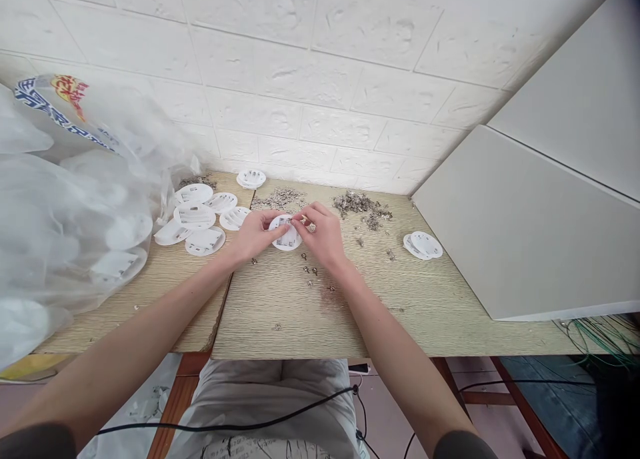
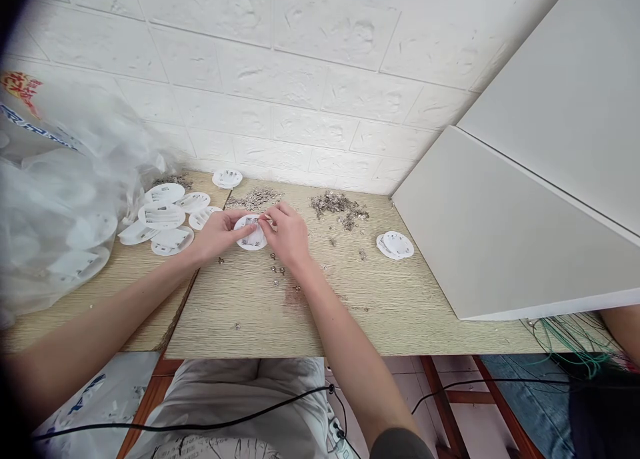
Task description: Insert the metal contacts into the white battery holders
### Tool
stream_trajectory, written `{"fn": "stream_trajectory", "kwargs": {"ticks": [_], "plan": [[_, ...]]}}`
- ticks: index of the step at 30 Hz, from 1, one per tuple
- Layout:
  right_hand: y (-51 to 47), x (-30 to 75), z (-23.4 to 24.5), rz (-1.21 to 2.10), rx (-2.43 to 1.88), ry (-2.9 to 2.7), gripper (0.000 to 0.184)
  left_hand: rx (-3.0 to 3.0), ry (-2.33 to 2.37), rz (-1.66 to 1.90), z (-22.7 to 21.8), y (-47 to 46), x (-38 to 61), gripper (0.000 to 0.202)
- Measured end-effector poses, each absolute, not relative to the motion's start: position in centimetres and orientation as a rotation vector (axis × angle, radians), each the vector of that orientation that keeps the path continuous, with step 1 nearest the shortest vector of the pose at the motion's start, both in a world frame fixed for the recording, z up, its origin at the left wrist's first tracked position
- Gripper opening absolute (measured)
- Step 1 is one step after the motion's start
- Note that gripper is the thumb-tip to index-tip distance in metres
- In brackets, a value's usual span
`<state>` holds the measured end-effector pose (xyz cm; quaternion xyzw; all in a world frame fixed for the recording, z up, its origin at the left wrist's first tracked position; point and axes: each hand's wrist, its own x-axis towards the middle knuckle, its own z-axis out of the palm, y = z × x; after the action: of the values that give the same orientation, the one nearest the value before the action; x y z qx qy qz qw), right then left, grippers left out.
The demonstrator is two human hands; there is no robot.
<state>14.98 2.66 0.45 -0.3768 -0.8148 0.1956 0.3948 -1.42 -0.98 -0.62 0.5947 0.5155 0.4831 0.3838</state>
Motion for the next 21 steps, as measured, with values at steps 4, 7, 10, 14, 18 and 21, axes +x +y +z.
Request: {"fn": "stream_trajectory", "kwargs": {"ticks": [4, 7, 10, 14, 18, 21], "plan": [[2.65, 14.94, 0.34, 0.457, -0.954, -2.091, 0.011, 1.485, 1.303, 1.225, -0.42, -1.15, -1.15, 0.036], [2.86, 14.91, 0.31, 0.540, -0.943, -2.076, 0.012, 1.448, 1.293, 1.236, -0.54, -1.11, -1.14, 0.039], [3.19, 14.83, 0.24, 0.684, -0.941, -2.017, 0.010, 1.415, 1.309, 1.242, -0.73, -1.03, -1.22, 0.040], [3.50, 14.74, 0.00, 0.924, -1.000, -1.905, 0.010, 1.422, 1.342, 1.240, -0.73, -1.01, -1.27, 0.038], [3.60, 14.72, -0.26, 1.143, -1.007, -1.795, 0.016, 1.440, 1.347, 1.240, -0.56, -1.02, -1.16, 0.037], [3.62, 14.72, -0.34, 1.183, -0.969, -1.774, 0.018, 1.409, 1.351, 1.245, -0.47, -1.03, -1.05, 0.036]]}}
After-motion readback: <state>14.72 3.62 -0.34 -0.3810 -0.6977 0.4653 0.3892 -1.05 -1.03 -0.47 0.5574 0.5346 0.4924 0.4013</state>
